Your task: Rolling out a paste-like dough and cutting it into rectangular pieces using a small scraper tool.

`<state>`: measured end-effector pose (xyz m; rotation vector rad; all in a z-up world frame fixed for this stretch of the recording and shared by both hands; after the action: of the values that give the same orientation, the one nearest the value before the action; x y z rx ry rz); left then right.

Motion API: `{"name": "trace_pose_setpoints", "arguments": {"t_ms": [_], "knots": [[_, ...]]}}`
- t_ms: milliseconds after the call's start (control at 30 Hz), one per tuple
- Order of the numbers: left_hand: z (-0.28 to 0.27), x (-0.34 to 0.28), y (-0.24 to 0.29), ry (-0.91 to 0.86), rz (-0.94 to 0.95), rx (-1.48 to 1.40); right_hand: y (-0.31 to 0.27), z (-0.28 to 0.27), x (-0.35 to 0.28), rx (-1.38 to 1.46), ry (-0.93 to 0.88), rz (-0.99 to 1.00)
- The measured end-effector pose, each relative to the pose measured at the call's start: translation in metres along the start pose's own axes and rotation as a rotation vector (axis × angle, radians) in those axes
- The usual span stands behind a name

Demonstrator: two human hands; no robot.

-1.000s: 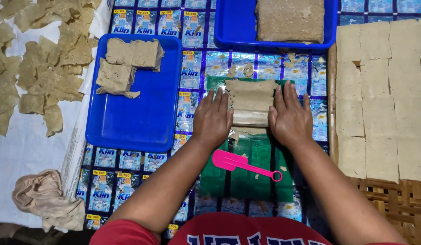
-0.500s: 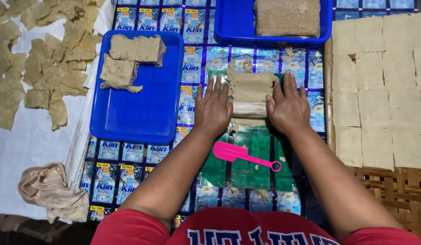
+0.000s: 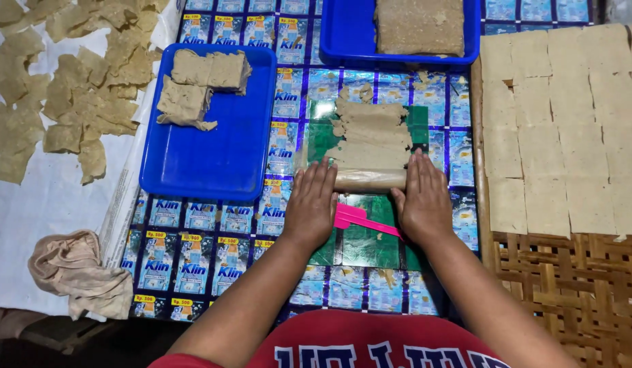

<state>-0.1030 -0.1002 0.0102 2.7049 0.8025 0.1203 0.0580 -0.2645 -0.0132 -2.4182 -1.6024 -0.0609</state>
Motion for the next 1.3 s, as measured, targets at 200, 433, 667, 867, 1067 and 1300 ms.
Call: {"name": "trace_pose_setpoints", "arguments": {"t_ms": [200,433,667,867,1067,1300], "knots": [[-0.006,-0.028,0.005,-0.095,-0.020,-0.027,-0.021,-0.011,-0.029,-0.021,0.076,-0.047],[-0.004,0.030,0.000,-0.038,-0.045,0.004,0.016,0.006,0.023,-0.038,0.030,-0.031],[-0.005,0.089,0.001,0.088,-0.062,0.047,0.044,0.006,0.072,-0.013,-0.159,0.109],[-0.004,0.138,-0.002,0.095,-0.116,0.086,0.068,0.011,0.113,0.062,-0.209,0.170],[0.000,0.197,-0.013,-0.068,-0.209,0.084,0.085,0.001,0.161,0.086,-0.178,0.184],[0.008,0.199,-0.019,-0.014,-0.192,0.134,0.081,-0.003,0.167,0.044,-0.172,0.176]]}}
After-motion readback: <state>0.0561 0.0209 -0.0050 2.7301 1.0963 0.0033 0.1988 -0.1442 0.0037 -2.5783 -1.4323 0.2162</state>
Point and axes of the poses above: each hand's wrist, its own x-axis towards the middle knuckle, its own z-axis out of the palm, y = z × x, the point moved 5 cm from there along x, towards the middle knuckle, and after that the axes turned 11 degrees about -z, right-handed, at the moved point
